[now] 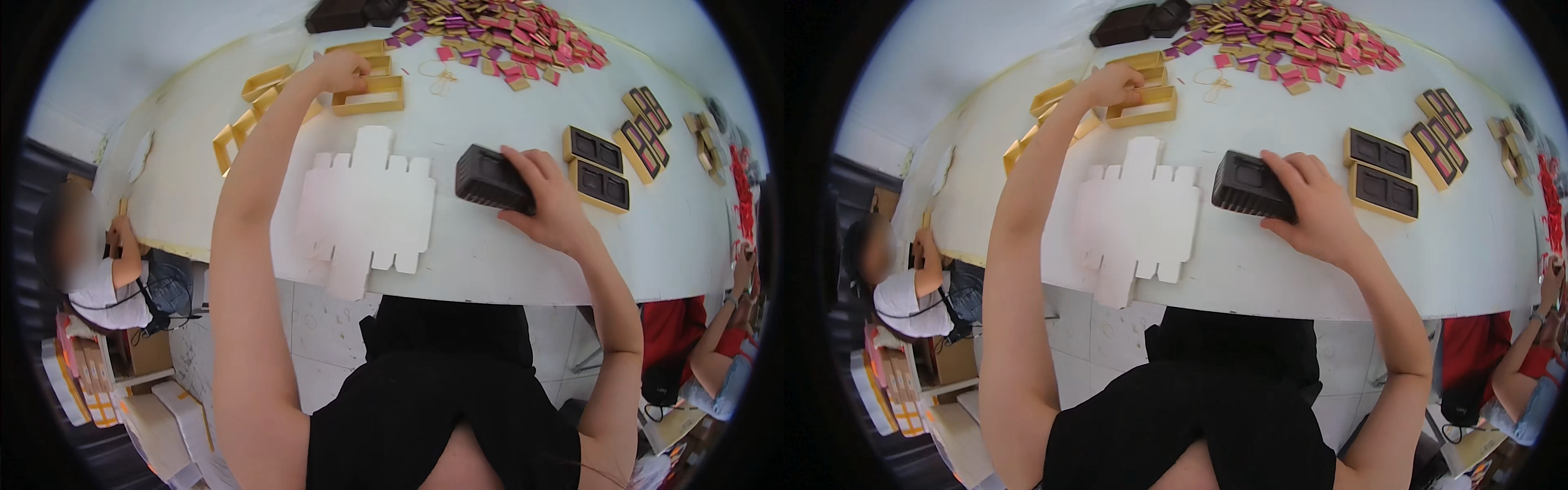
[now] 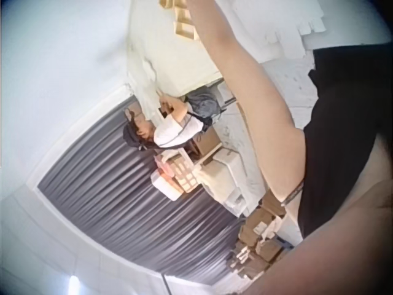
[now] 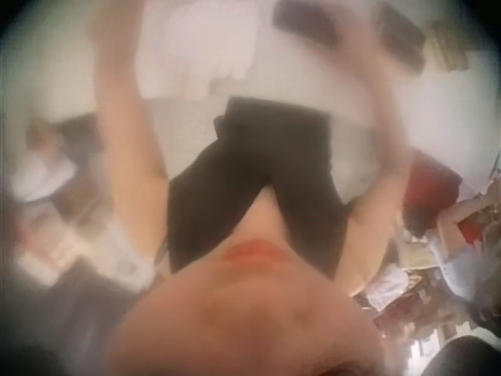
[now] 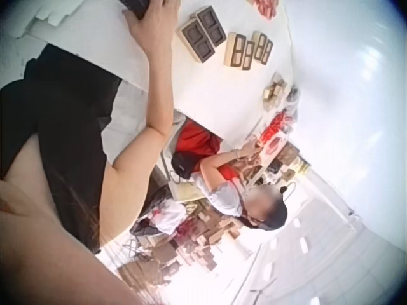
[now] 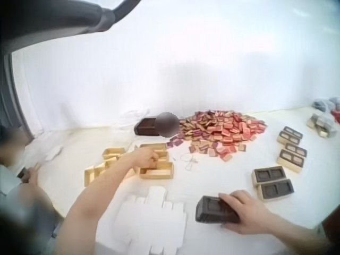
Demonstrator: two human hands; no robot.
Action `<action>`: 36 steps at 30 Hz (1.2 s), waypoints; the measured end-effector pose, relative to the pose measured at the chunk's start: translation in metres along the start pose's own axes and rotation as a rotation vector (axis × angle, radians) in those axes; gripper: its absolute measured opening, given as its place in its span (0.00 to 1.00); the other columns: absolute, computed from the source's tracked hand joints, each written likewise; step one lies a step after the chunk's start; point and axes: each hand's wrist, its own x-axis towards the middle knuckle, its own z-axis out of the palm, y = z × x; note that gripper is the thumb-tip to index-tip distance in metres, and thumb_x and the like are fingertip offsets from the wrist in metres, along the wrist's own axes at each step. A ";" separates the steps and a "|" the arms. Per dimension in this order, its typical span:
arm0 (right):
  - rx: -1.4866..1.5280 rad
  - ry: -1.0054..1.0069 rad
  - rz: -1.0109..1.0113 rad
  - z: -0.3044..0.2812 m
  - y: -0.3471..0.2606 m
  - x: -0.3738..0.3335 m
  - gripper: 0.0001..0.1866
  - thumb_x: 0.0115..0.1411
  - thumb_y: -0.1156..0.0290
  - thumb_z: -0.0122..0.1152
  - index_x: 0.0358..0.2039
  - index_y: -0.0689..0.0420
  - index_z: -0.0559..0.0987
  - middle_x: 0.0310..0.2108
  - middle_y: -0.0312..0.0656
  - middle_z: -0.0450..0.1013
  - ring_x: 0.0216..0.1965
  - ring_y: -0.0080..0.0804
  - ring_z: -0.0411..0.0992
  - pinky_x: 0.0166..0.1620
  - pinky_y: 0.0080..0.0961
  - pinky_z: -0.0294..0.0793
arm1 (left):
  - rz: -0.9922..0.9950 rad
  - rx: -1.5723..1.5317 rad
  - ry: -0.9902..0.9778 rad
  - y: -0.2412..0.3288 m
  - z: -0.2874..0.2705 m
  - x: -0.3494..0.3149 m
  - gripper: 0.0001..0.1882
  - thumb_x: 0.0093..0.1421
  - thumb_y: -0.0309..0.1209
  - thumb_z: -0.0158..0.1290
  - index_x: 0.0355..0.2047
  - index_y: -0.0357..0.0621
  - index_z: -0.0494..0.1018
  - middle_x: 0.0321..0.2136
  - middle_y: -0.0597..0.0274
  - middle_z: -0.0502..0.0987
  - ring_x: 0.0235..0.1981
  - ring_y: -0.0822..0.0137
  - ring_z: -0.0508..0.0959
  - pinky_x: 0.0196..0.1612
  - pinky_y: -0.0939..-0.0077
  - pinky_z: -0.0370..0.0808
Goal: The person assembles small cosmetic compacts by placing black plastic inserts into gold-colored boxes and then inserting pink and purple rectangular inserts into the compartments. The person repeatedly picks up inserts and places them into the trays, then closes the boxes and stacks them on the table.
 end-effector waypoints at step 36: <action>-0.271 0.020 -0.206 -0.025 0.036 0.043 0.24 0.55 0.73 0.66 0.52 0.60 0.73 0.50 0.45 0.71 0.55 0.44 0.66 0.56 0.35 0.69 | -0.422 -2.402 0.192 0.188 0.011 -0.098 0.19 0.64 0.33 0.49 0.48 0.31 0.62 0.48 0.40 0.69 0.53 0.46 0.73 0.58 0.39 0.73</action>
